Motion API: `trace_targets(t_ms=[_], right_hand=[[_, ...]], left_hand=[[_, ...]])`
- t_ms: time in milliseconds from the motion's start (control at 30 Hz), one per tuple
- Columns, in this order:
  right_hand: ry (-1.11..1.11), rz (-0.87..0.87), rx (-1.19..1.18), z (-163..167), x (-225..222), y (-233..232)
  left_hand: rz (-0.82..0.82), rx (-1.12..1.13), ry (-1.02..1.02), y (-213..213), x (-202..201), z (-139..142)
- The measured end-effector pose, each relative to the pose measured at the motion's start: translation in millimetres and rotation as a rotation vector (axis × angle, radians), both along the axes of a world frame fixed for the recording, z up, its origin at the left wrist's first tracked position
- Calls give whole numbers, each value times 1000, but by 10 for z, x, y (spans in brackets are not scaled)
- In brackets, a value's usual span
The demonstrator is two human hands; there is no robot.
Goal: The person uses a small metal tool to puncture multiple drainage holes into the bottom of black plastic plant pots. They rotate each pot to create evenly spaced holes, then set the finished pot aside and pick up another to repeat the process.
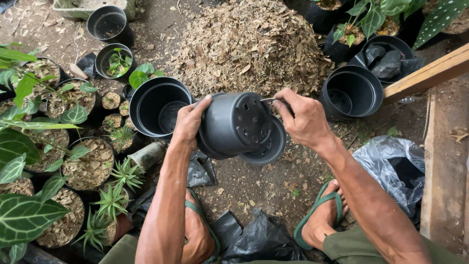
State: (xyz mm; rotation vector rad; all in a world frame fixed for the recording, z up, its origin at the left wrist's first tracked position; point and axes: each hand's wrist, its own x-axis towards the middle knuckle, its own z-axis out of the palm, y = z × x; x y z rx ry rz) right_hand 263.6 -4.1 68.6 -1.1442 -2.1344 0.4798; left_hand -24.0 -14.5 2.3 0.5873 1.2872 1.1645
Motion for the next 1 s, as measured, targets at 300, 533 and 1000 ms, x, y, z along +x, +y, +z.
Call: trace_targets(t_ms=[300,533,1000], right_hand=[[-274,34,415,-92,-36,15],[-154,-70,-75,-325,-114,-65],[831,69,-1351,-458,28,85]], left_hand=[[-74,11,308,4,68,43],[33,349,307,-94,175,33],[208,632,334,-351,526,-140]])
